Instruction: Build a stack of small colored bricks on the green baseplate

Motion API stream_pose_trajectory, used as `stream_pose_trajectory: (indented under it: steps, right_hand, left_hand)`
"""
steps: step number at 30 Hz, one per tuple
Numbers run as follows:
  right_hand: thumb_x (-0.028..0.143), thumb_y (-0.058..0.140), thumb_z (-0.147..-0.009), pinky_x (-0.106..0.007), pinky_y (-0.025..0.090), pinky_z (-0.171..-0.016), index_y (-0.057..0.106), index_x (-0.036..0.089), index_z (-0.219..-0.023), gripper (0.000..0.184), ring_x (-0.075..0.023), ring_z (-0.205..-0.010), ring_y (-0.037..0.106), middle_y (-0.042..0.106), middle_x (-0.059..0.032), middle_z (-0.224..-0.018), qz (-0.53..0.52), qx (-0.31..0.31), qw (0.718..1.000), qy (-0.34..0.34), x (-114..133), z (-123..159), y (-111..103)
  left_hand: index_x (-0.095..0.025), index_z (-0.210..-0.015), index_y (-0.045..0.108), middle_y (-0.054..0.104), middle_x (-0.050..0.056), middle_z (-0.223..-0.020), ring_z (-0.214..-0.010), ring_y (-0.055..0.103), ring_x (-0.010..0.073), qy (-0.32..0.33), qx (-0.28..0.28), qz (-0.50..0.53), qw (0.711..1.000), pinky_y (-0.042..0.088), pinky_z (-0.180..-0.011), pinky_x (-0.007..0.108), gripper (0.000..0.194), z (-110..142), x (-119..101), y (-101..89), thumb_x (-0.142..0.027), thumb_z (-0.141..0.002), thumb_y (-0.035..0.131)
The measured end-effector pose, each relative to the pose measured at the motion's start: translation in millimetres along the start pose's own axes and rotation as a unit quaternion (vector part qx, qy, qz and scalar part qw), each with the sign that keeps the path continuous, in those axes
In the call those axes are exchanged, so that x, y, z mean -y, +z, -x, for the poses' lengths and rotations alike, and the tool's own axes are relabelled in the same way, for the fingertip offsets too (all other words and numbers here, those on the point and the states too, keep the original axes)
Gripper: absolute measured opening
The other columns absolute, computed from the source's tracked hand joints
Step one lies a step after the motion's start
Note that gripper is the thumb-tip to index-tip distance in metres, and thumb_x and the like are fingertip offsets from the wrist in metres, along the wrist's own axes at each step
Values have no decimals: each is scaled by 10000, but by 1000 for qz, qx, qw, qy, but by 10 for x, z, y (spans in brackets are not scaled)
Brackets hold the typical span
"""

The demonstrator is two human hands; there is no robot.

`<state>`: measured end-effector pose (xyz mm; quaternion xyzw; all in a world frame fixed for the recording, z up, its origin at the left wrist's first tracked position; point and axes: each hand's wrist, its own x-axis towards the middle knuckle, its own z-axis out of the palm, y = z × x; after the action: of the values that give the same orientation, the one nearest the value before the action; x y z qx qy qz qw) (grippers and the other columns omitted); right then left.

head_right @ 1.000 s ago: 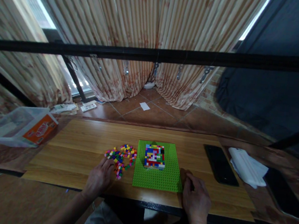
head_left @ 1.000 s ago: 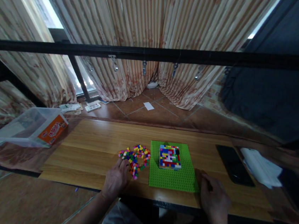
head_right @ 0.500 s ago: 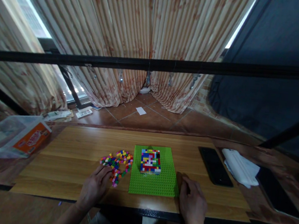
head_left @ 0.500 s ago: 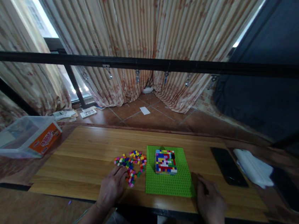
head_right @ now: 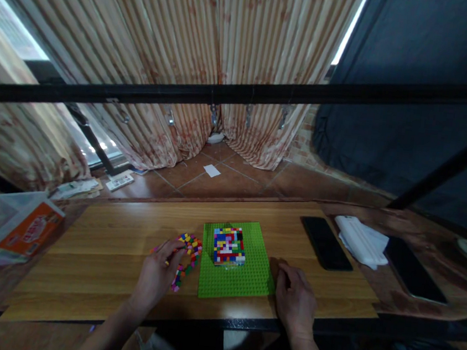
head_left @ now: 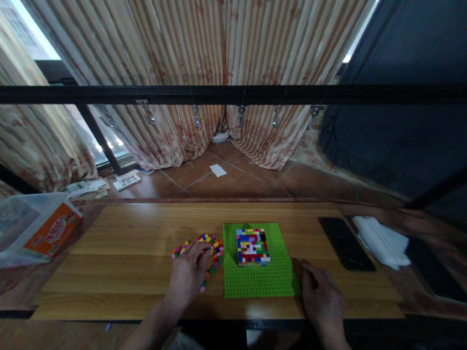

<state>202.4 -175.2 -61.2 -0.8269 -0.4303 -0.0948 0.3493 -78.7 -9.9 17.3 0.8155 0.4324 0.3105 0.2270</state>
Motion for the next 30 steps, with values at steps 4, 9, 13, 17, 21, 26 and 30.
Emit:
stream_pose_trajectory:
  steps: [4, 9, 13, 17, 21, 26, 30]
  right_hand:
    - [439, 401, -944, -321, 496, -715, 696, 175, -970, 397, -208, -797, 661, 707, -99, -929, -7, -1, 1000, -4, 6, 2, 5]
    - [407, 407, -942, -328, 496, -742, 691, 181, -971, 364, -209, -822, 659, 704, -99, -951, -13, 7, 1000, 2, 21, -2, -2]
    - [401, 409, -940, -332, 498, -750, 691, 187, -980, 356, -208, -820, 660, 707, -90, -944, -24, 9, 1000, 10, 32, -7, -2]
    - [403, 407, -940, -338, 501, -750, 691, 192, -968, 355, -212, -823, 662, 708, -94, -963, -17, 5, 1000, 14, 29, -6, 7]
    - [394, 411, -936, -339, 506, -753, 689, 194, -976, 345, -214, -833, 665, 707, -93, -974, -17, 10, 1000, 13, 17, 0, 10]
    - [395, 409, -939, -332, 505, -727, 690, 192, -972, 348, -215, -816, 663, 704, -92, -952, -15, 2, 1000, 11, 8, 5, 20]
    - [405, 417, -938, -333, 503, -729, 694, 189, -968, 352, -221, -818, 664, 707, -88, -930, -18, -5, 1000, 9, 1, 7, 31]
  left_hand:
    - [-215, -942, 693, 706, 38, -931, -890, 660, 171, 19, 42, 67, 997, 517, -809, 296, 203, -179, -190, 163, -153, -892, 506]
    - [-215, -990, 693, 702, 38, -948, -810, 663, 153, -20, 62, 100, 993, 518, -762, 282, 216, -295, -283, 364, -125, -854, 551]
    - [-186, -1035, 653, 709, 45, -928, -843, 676, 175, -62, 47, 115, 990, 526, -767, 300, 230, -373, -263, 509, -126, -820, 600]
    - [-187, -981, 637, 712, 36, -905, -832, 687, 168, -73, 47, 125, 988, 534, -756, 286, 207, -432, -264, 576, -93, -799, 604]
    - [-195, -960, 632, 720, 25, -887, -826, 695, 154, -70, 51, 111, 990, 539, -761, 269, 220, -455, -308, 566, -55, -796, 587]
    - [-195, -970, 635, 735, 35, -906, -844, 703, 167, -54, 66, 62, 994, 536, -805, 286, 230, -464, -367, 528, -48, -803, 578]
    - [-203, -1013, 633, 741, 37, -932, -860, 707, 173, -51, 77, 29, 995, 531, -812, 290, 243, -470, -403, 510, -65, -827, 560]
